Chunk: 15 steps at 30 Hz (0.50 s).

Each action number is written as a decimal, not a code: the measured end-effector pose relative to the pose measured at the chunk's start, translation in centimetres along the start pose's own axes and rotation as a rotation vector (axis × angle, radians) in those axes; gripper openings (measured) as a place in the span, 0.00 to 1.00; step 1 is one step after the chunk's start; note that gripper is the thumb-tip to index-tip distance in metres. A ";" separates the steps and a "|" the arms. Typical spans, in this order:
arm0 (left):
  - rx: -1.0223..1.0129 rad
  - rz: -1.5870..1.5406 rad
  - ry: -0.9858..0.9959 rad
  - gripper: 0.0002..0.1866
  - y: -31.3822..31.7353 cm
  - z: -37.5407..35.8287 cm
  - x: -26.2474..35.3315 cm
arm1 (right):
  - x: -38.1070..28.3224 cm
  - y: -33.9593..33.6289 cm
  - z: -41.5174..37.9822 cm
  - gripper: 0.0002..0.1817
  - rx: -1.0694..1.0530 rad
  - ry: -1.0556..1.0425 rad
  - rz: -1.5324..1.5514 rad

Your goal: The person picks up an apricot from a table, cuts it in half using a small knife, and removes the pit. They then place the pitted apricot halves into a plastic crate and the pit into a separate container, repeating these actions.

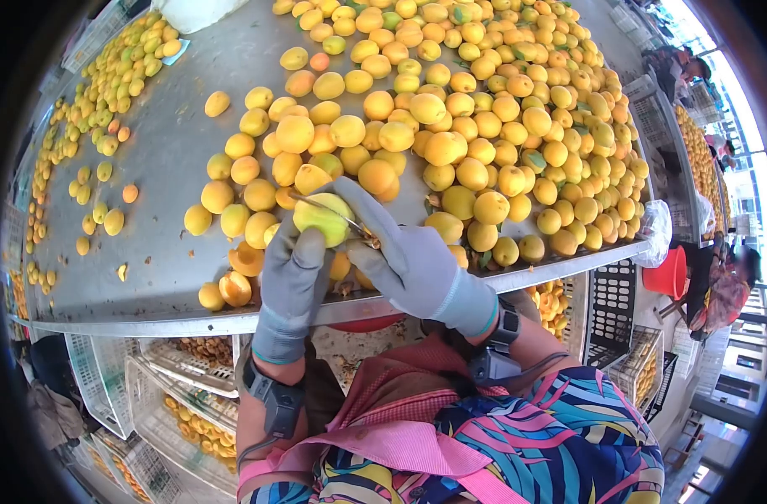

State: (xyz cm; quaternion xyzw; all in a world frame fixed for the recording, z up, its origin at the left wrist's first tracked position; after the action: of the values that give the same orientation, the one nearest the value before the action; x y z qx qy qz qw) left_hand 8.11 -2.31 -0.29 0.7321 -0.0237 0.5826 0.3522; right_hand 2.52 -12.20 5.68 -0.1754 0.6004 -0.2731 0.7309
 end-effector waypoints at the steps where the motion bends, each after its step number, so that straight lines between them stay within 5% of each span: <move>1: 0.057 -0.208 -0.052 0.29 0.0 -0.1 -0.6 | 0.4 0.2 -0.1 0.38 0.034 0.007 -0.013; 5: 0.001 -0.121 -0.014 0.30 1.2 0.2 1.2 | -0.4 -0.9 -0.4 0.38 -0.025 0.058 -0.036; 7: -0.109 0.261 0.043 0.32 1.6 -0.2 1.8 | -0.3 -1.1 -0.2 0.38 -0.078 0.054 -0.106; 11: -0.062 0.237 0.050 0.31 0.6 0.1 0.5 | -0.1 -0.5 -0.1 0.38 -0.005 0.020 -0.122; 15: 0.051 -0.115 -0.066 0.30 0.5 0.1 -1.1 | 0.8 0.3 -0.3 0.38 0.042 0.081 -0.133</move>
State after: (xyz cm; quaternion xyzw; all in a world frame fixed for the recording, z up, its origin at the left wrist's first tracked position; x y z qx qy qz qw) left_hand 7.59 -3.15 -0.96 0.7599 0.0216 0.5371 0.3655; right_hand 2.36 -12.43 4.76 -0.1881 0.6107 -0.3405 0.6898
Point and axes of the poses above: each hand's wrist, its own z-axis towards the middle knuckle, its own y-axis out of the palm, x = y × z, the point moved 9 cm from there along z, towards the middle knuckle, and after that the axes turned 6 degrees about x, right-handed, at the moved point
